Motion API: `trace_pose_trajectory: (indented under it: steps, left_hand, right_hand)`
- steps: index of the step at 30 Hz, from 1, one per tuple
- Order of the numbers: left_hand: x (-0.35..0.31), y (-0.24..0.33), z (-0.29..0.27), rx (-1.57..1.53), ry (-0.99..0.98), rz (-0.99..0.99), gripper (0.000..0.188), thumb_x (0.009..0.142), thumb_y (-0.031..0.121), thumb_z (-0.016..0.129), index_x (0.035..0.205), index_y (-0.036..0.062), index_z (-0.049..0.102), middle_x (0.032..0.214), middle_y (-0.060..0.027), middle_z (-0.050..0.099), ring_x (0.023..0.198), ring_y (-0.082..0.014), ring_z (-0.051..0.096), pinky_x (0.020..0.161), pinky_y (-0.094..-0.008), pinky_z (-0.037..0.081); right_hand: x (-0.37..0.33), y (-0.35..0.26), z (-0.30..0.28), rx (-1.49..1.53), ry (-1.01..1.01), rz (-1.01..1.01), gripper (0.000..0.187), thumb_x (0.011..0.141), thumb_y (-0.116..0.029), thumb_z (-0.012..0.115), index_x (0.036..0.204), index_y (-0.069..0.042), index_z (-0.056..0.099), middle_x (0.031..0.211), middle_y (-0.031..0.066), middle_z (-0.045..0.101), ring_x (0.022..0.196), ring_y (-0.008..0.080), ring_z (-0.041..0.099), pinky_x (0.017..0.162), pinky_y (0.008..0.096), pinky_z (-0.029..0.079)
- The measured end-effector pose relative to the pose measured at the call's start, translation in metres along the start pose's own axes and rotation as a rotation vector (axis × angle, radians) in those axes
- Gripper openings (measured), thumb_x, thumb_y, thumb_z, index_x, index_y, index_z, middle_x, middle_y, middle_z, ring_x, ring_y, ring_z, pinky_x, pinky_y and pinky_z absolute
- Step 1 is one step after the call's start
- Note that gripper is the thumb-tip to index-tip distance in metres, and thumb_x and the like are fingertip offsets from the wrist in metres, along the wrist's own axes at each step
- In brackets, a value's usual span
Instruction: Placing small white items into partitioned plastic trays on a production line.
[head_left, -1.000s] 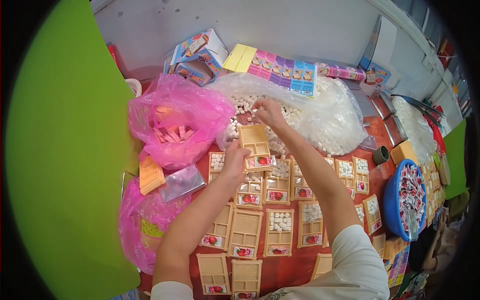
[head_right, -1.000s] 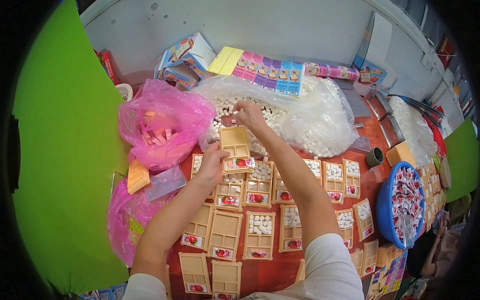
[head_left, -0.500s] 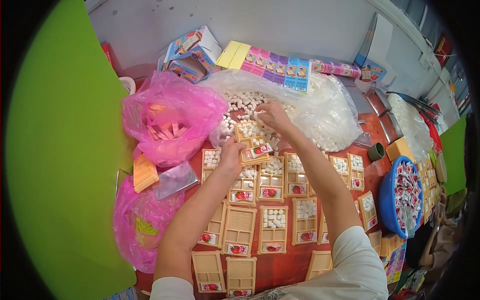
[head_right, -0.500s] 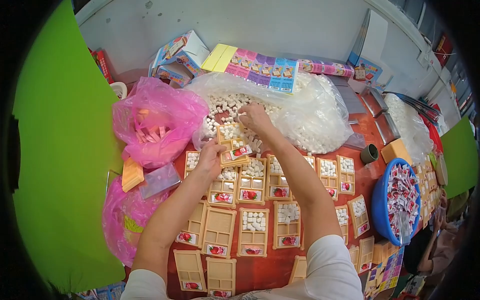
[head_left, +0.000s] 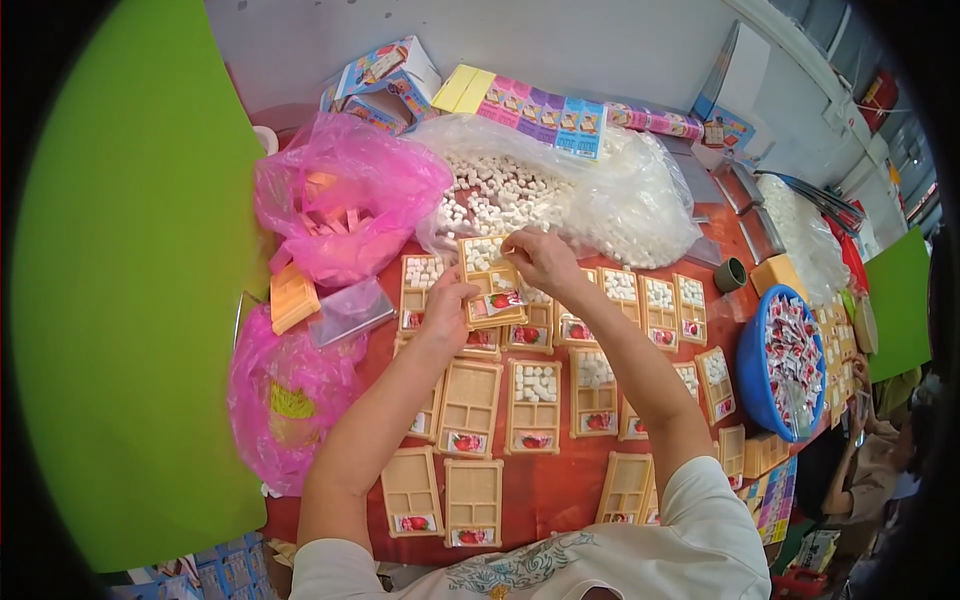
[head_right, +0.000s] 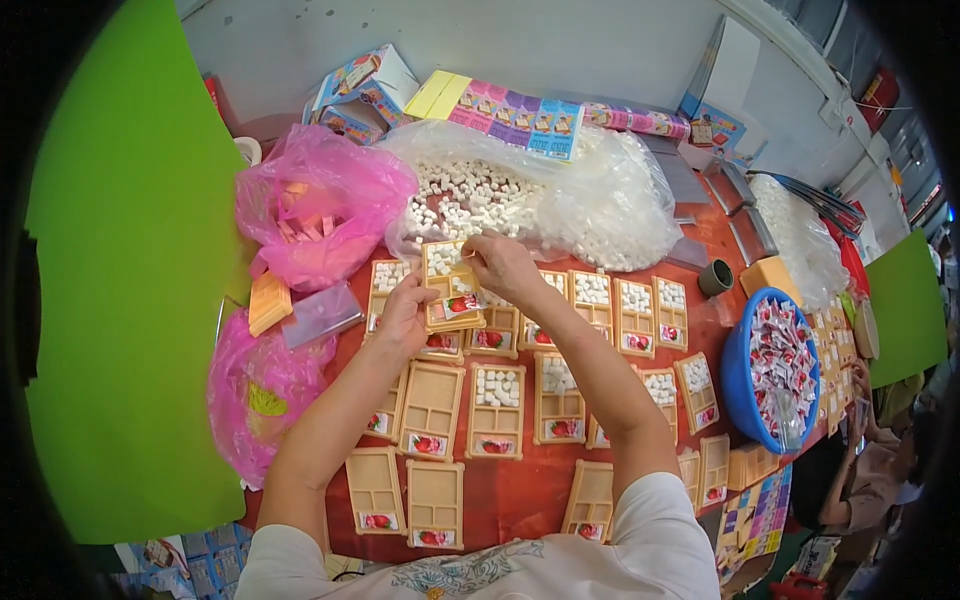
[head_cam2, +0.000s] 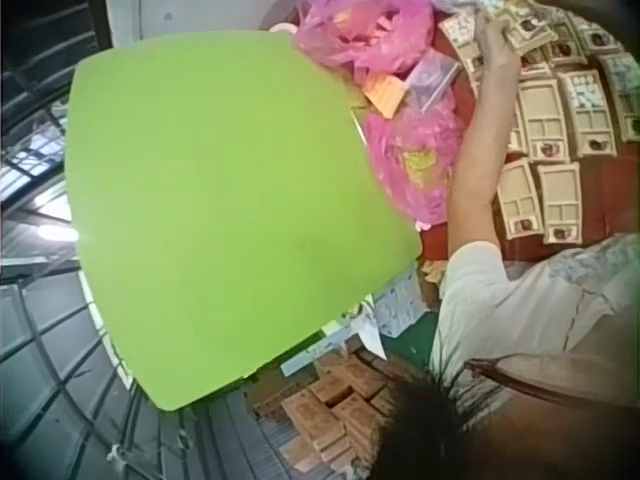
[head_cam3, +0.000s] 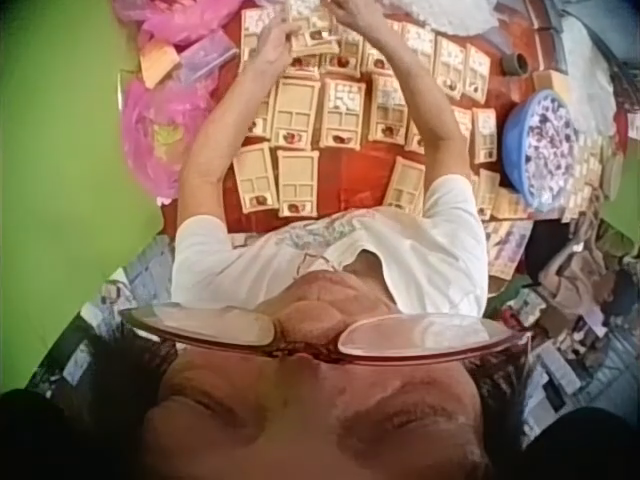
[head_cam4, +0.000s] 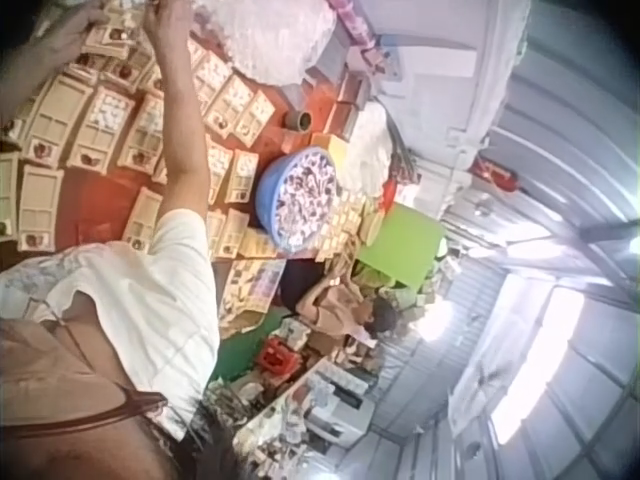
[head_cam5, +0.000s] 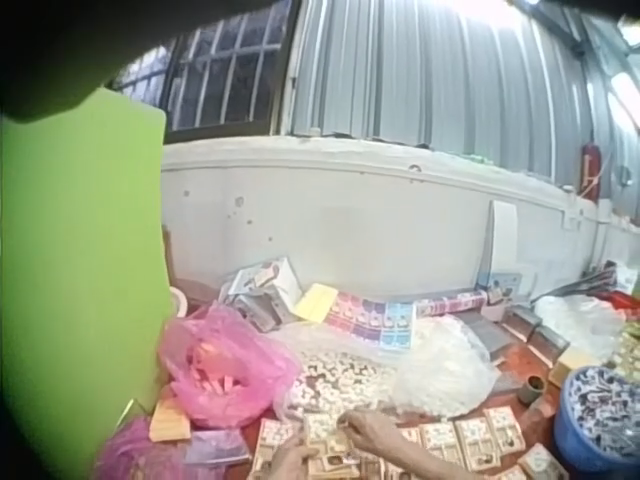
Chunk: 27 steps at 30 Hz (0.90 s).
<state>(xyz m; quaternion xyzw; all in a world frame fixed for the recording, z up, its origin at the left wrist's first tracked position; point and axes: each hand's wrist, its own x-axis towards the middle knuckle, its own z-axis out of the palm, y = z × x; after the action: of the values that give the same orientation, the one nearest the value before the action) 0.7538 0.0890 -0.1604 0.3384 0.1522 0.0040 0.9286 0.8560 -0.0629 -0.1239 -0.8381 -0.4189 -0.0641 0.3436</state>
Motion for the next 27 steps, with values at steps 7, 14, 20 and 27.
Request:
trace_pose_trajectory:
  steps: [7, 14, 20, 27]
  left_hand:
    - [-0.04, -0.006, 0.002, 0.086, 0.034, 0.032, 0.041, 0.076, -0.01, 0.043, 0.116, -0.0026, 0.047, 0.107, -0.0139, 0.058, 0.098, -0.0219, 0.059, 0.086, -0.0362, 0.051]
    - [-0.062, -0.019, 0.01, 0.082, 0.024, 0.025, 0.043, 0.074, -0.011, 0.041, 0.115, -0.0017, 0.046, 0.108, -0.0132, 0.056, 0.094, -0.0211, 0.059, 0.085, -0.0341, 0.051]
    - [-0.074, -0.03, 0.011, 0.034, 0.052, 0.027, 0.042, 0.071, -0.011, 0.043, 0.112, -0.003, 0.049, 0.1, -0.0117, 0.058, 0.091, -0.021, 0.059, 0.079, -0.0338, 0.051]
    - [-0.09, -0.038, 0.011, 0.06, 0.019, -0.027, 0.036, 0.071, -0.011, 0.045, 0.105, -0.0021, 0.05, 0.095, -0.0099, 0.058, 0.087, -0.0183, 0.058, 0.076, -0.0305, 0.049]
  right_hand:
    - [-0.026, -0.042, -0.023, -0.02, -0.118, -0.17, 0.01, 0.078, -0.013, 0.062, 0.082, -0.004, 0.064, 0.079, 0.0113, 0.058, 0.07, 0.0295, 0.059, 0.062, 0.0382, 0.046]
    - [-0.051, -0.077, -0.024, -0.391, -0.368, -0.093, 0.018, 0.079, -0.02, 0.056, 0.076, -0.004, 0.061, 0.079, 0.0117, 0.059, 0.073, 0.0305, 0.061, 0.066, 0.0426, 0.047]
    - [-0.066, -0.079, -0.023, -0.371, -0.293, -0.055, 0.014, 0.079, -0.017, 0.058, 0.076, -0.004, 0.061, 0.077, 0.0115, 0.058, 0.071, 0.0307, 0.059, 0.066, 0.0412, 0.046]
    - [-0.072, -0.071, -0.033, -0.288, -0.117, -0.039, 0.013, 0.079, -0.016, 0.061, 0.078, -0.003, 0.062, 0.08, 0.0114, 0.058, 0.071, 0.0312, 0.058, 0.064, 0.0402, 0.047]
